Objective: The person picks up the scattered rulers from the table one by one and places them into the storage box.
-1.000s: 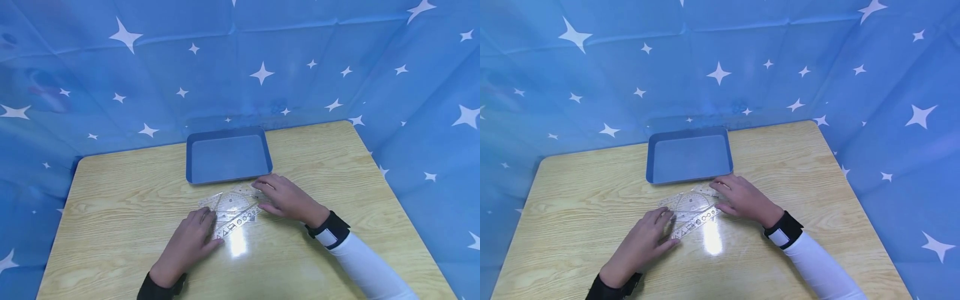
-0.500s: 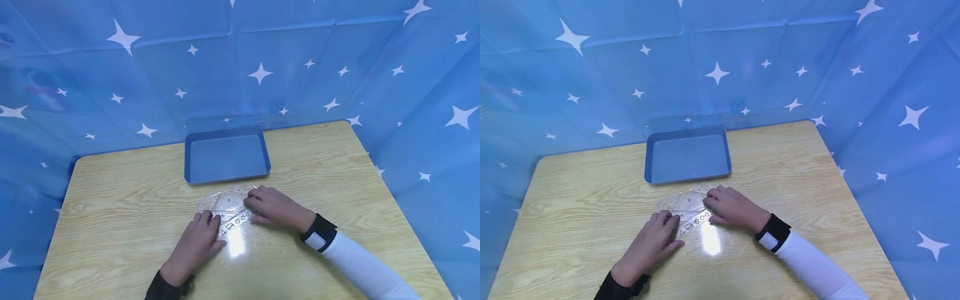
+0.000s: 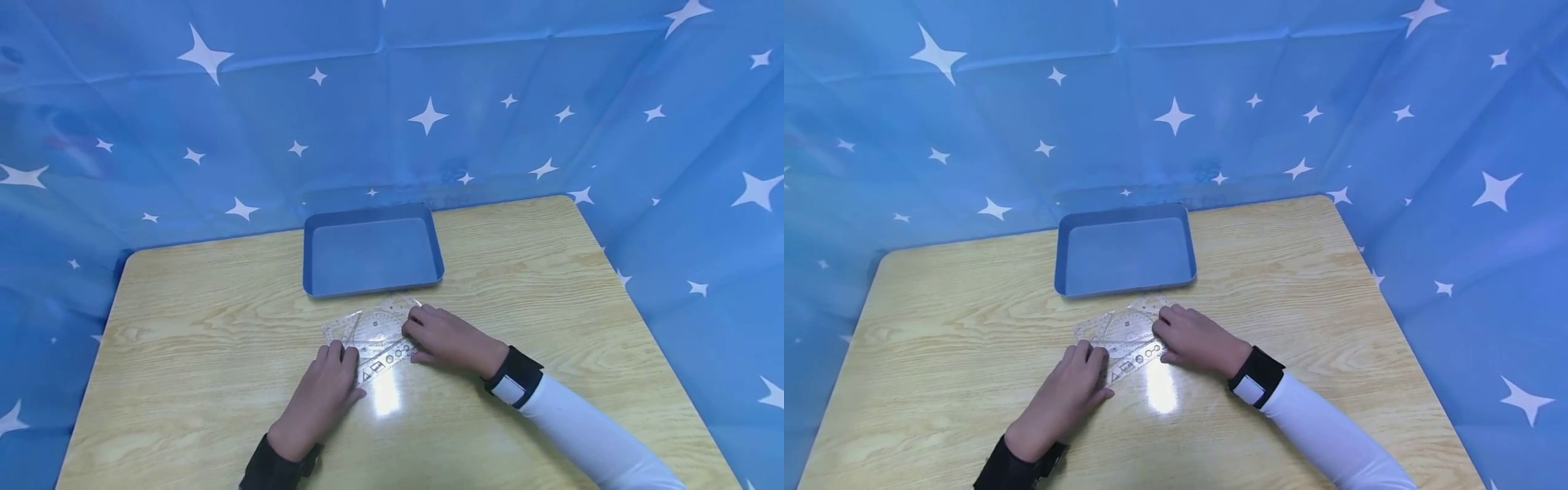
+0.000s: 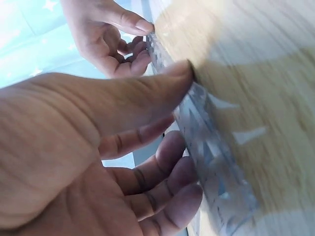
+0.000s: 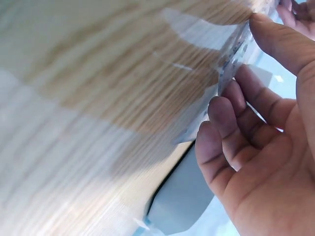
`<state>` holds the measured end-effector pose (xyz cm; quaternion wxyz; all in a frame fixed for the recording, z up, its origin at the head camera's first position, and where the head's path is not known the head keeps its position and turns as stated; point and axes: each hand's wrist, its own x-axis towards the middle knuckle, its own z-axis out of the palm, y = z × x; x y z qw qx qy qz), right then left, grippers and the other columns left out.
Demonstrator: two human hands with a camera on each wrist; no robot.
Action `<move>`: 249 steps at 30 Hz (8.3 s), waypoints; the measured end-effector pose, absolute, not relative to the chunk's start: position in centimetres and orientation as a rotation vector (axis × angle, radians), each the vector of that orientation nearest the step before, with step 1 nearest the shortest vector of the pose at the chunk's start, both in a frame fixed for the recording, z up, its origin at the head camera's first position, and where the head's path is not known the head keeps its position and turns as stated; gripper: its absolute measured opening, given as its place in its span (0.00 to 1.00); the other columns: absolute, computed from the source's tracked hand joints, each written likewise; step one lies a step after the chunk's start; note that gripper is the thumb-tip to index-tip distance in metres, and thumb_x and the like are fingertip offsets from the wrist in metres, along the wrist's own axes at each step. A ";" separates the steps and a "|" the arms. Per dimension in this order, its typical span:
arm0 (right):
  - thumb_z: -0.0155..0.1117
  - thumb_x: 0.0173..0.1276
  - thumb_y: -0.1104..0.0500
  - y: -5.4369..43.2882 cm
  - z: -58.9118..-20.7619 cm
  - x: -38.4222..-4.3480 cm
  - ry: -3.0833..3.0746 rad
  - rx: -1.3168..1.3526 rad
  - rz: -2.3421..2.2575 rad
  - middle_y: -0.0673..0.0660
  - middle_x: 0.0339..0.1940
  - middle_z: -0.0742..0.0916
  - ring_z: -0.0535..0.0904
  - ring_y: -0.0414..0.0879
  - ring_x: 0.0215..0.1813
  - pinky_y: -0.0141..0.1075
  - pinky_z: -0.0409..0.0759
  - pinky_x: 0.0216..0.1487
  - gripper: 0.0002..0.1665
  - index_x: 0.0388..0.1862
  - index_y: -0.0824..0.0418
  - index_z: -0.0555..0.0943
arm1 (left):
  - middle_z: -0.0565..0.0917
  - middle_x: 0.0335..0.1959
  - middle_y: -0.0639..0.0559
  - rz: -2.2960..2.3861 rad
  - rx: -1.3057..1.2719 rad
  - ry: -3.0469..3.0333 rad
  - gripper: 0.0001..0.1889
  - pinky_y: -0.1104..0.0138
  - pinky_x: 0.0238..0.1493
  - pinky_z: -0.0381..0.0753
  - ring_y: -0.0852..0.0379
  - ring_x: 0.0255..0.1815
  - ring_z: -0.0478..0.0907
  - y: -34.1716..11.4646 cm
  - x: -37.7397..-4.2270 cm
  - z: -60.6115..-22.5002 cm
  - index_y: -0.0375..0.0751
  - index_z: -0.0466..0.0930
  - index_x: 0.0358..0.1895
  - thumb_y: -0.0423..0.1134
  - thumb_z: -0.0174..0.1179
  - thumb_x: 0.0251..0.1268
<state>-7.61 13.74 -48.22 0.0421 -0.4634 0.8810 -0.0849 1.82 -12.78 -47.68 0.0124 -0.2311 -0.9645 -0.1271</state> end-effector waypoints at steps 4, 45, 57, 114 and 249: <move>0.74 0.68 0.45 13.7 -48.2 -7.6 2.703 -1.410 -0.256 0.51 0.39 0.77 0.70 0.44 0.38 0.36 0.74 0.40 0.22 0.47 0.58 0.78 | 0.69 0.35 0.45 -0.443 -0.694 -3.048 0.29 0.62 0.31 0.68 0.50 0.34 0.65 -12.5 1.6 -47.7 0.32 0.72 0.44 0.45 0.80 0.50; 0.69 0.72 0.58 14.2 -47.2 -7.6 2.624 -1.466 -0.395 0.48 0.32 0.79 0.72 0.40 0.33 0.33 0.78 0.37 0.08 0.41 0.56 0.78 | 0.74 0.33 0.50 -0.365 -0.868 -2.789 0.17 0.64 0.28 0.68 0.52 0.31 0.69 -12.8 0.1 -46.3 0.41 0.77 0.42 0.19 0.62 0.50; 0.66 0.75 0.61 14.8 -46.9 -8.4 2.582 -1.487 -0.610 0.44 0.32 0.80 0.73 0.35 0.35 0.29 0.77 0.39 0.06 0.36 0.53 0.79 | 0.74 0.34 0.48 -0.415 -0.841 -2.710 0.14 0.62 0.30 0.76 0.53 0.31 0.71 -14.1 -0.6 -45.8 0.36 0.79 0.45 0.18 0.61 0.59; 0.72 0.67 0.63 13.4 -43.3 -14.8 2.892 -1.611 -0.321 0.57 0.43 0.83 0.78 0.50 0.44 0.38 0.81 0.45 0.17 0.54 0.63 0.84 | 0.82 0.43 0.38 -0.106 -0.885 -2.673 0.13 0.59 0.36 0.77 0.44 0.38 0.76 -15.2 -8.5 -42.4 0.34 0.83 0.55 0.23 0.62 0.70; 0.66 0.72 0.60 14.0 -46.0 -14.2 2.908 -1.661 -0.517 0.59 0.50 0.85 0.81 0.53 0.53 0.45 0.81 0.57 0.13 0.52 0.64 0.83 | 0.79 0.44 0.44 -0.621 -0.699 -2.848 0.18 0.54 0.47 0.76 0.45 0.45 0.76 -16.5 -10.2 -45.0 0.34 0.84 0.49 0.46 0.69 0.69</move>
